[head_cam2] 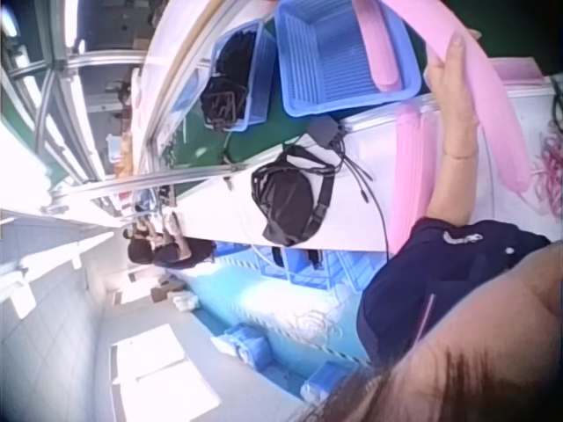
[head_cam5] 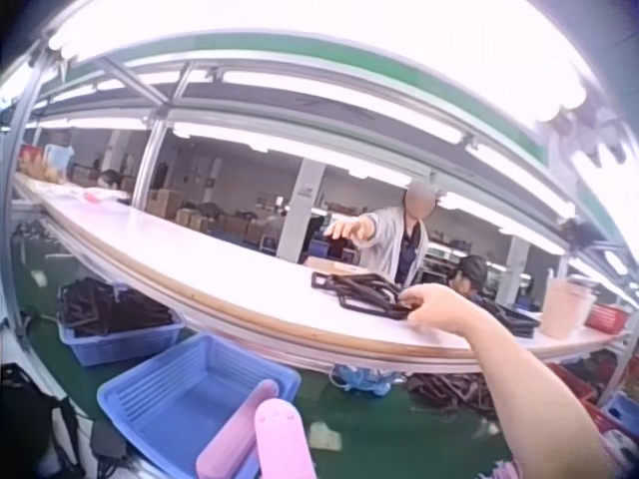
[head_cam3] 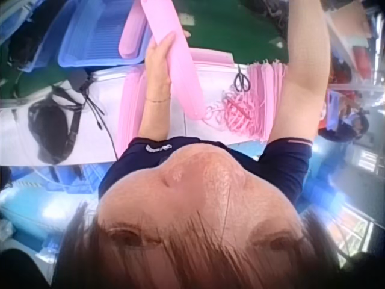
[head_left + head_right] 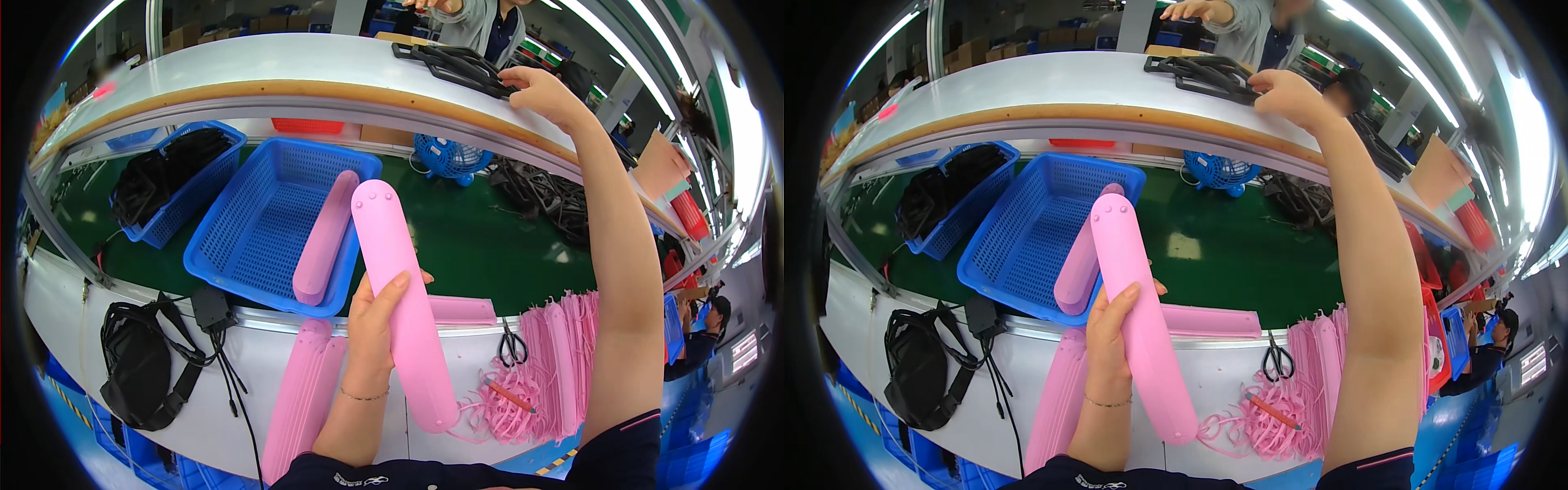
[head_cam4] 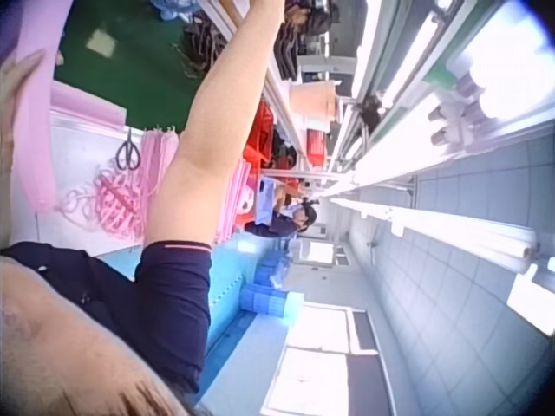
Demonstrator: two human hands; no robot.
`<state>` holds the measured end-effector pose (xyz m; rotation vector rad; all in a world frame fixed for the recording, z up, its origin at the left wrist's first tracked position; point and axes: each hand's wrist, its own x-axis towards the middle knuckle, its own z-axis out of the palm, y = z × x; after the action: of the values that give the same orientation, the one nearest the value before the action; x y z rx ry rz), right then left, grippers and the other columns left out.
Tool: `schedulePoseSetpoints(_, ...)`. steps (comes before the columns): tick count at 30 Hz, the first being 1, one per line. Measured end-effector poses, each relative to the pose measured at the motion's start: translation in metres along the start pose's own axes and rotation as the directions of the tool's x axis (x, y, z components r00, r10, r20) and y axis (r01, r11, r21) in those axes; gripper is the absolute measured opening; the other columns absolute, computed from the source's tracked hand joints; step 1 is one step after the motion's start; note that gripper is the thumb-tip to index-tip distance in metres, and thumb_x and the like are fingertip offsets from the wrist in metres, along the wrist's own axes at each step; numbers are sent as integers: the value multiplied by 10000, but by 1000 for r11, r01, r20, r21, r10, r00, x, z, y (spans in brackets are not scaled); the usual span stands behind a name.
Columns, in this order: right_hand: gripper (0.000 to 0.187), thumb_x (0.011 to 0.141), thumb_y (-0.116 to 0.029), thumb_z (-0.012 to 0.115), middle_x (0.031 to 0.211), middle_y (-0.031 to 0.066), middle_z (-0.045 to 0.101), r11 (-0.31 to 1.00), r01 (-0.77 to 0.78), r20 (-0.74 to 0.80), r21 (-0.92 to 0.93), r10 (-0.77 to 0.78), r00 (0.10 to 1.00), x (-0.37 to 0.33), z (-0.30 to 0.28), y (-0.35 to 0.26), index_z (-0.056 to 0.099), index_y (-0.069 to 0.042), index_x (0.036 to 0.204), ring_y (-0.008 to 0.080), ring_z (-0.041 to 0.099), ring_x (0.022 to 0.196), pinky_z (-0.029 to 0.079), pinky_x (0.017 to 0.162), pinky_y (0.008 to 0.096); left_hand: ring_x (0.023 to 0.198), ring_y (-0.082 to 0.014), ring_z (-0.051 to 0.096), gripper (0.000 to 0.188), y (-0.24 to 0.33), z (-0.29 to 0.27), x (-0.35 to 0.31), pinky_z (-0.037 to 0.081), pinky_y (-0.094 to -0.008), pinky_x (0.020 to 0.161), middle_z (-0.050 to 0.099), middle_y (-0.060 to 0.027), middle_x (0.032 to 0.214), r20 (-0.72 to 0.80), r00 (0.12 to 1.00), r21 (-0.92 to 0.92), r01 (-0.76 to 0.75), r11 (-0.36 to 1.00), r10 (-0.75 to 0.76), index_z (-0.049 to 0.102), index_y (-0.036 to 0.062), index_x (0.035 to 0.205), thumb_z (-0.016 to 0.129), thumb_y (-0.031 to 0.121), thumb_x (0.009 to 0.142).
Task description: The person trims excess material from molded parts using a small hand tool and peels off the trimmed strips by hand.
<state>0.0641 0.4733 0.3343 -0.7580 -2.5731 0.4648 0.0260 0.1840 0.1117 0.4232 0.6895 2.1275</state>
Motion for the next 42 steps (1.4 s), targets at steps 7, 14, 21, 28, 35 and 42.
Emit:
schedulePoseSetpoints(7,422,728,-158,605,1103,116,626,888,189,3,-418,-207,978,7,1,5,602,-17,1125,225,576,1054,422,942,308,724,-91,580,251,-3,-1,3,493,-224,597,640,-111,938,6,1000,0,-6,1000,6,536,19,1095,575,166,896)
schedulePoseSetpoints(14,286,792,-197,617,971,70,622,989,119,-73,-92,-126,989,10,-4,3,573,-16,1009,141,569,894,424,836,275,756,-93,563,316,0,0,1,467,-214,618,627,-99,923,10,1000,28,14,999,-15,520,12,1151,554,176,883)
schedulePoseSetpoints(21,369,836,-293,638,911,56,605,984,160,-359,79,-121,925,53,3,-10,532,-1,1037,113,559,829,438,761,284,749,-90,566,330,-3,1,0,466,-211,617,631,-98,916,8,1000,11,27,1000,-27,514,13,1169,558,164,878)
schedulePoseSetpoints(28,351,819,-305,645,884,79,581,922,189,-48,-337,-218,975,62,37,-22,541,-34,1016,161,535,818,426,740,291,729,-87,580,280,-3,-2,2,494,-220,602,636,-106,951,13,1000,-27,27,999,-27,531,21,1137,572,158,896)
schedulePoseSetpoints(35,344,811,-284,667,889,49,606,970,186,-56,-158,-197,979,27,23,-37,552,-44,1029,119,553,845,414,775,248,743,-84,579,327,-7,-4,5,494,-219,614,633,-107,957,36,998,-56,50,997,-48,509,18,1192,568,156,901)
schedulePoseSetpoints(42,298,857,-234,611,978,62,668,978,150,-46,144,-145,988,25,17,-35,552,-28,1064,115,613,935,425,836,235,749,-88,579,322,-6,-1,1,491,-220,619,633,-105,953,43,998,-47,46,998,-44,508,20,1193,564,148,902)
